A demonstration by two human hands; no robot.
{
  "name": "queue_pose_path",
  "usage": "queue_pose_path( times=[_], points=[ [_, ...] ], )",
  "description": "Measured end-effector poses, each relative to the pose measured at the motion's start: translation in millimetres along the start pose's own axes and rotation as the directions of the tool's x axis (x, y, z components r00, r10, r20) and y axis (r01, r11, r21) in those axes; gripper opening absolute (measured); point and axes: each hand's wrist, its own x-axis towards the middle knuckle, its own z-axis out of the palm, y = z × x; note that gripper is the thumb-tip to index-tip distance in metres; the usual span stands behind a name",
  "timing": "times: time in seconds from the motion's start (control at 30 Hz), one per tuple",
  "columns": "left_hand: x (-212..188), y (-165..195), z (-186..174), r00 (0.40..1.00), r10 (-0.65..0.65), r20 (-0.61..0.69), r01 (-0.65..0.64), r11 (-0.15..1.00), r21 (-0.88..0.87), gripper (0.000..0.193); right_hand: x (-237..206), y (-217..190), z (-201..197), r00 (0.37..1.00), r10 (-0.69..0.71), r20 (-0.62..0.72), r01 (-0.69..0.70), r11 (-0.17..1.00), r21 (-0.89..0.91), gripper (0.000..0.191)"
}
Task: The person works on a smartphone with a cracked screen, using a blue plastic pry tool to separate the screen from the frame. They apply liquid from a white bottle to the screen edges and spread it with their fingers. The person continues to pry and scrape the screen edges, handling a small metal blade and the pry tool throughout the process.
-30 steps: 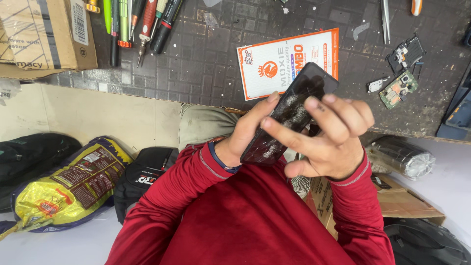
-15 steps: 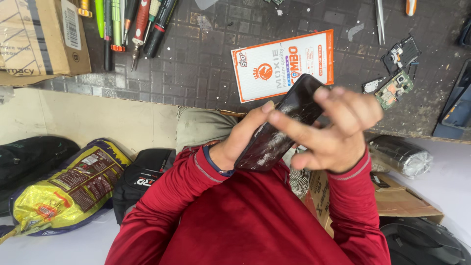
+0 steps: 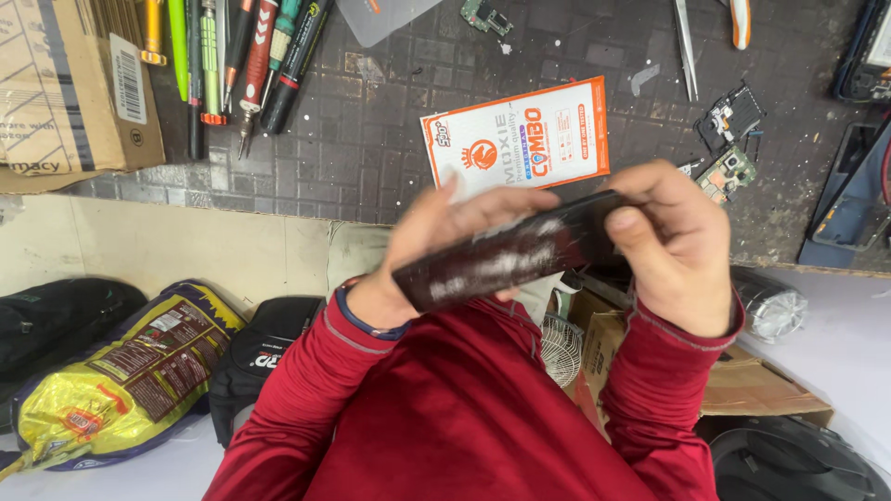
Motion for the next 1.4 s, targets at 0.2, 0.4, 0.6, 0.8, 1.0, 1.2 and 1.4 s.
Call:
queue_pose_path(
  times=[0.2, 0.4, 0.6, 0.8, 1.0, 1.2, 1.4],
  points=[
    [2, 2, 6, 0.837, 0.51, -0.197, -0.529, 0.847, -0.052, 0.097, -8, 21, 32, 0.975, -0.015, -0.221, 0.114, 0.89, 0.442, 0.019],
    [32, 0, 5, 0.686, 0.709, -0.161, -0.691, 0.705, 0.158, 0.087, -8, 27, 70, 0.999, 0.046, 0.009, -0.047, 0.937, 0.347, 0.019],
    [39, 18, 13, 0.834, 0.543, -0.102, -0.54, 0.84, 0.055, 0.078, 3, 6, 49, 0.96, 0.094, 0.265, -0.148, 0.97, 0.191, 0.021],
    [41, 24, 11, 0.828, 0.544, -0.139, -0.547, 0.837, 0.022, 0.073, 35, -12, -12, 0.997, 0.036, 0.074, 0.012, 0.822, -0.569, 0.022],
    [40, 21, 12, 0.806, 0.58, -0.115, -0.584, 0.811, -0.007, 0.071, 130, 23, -61, 0.743, -0.661, 0.105, 0.268, 0.151, -0.952, 0.028],
    [25, 21, 30, 0.804, 0.589, -0.086, -0.593, 0.805, -0.029, 0.073, 169, 53, -89, 0.786, -0.601, 0.145, 0.257, 0.105, -0.961, 0.019],
    [14, 23, 41, 0.831, 0.553, -0.053, -0.556, 0.828, -0.076, 0.072, 172, 64, -100, 0.712, -0.655, 0.253, 0.264, -0.085, -0.961, 0.011]
  ],
)
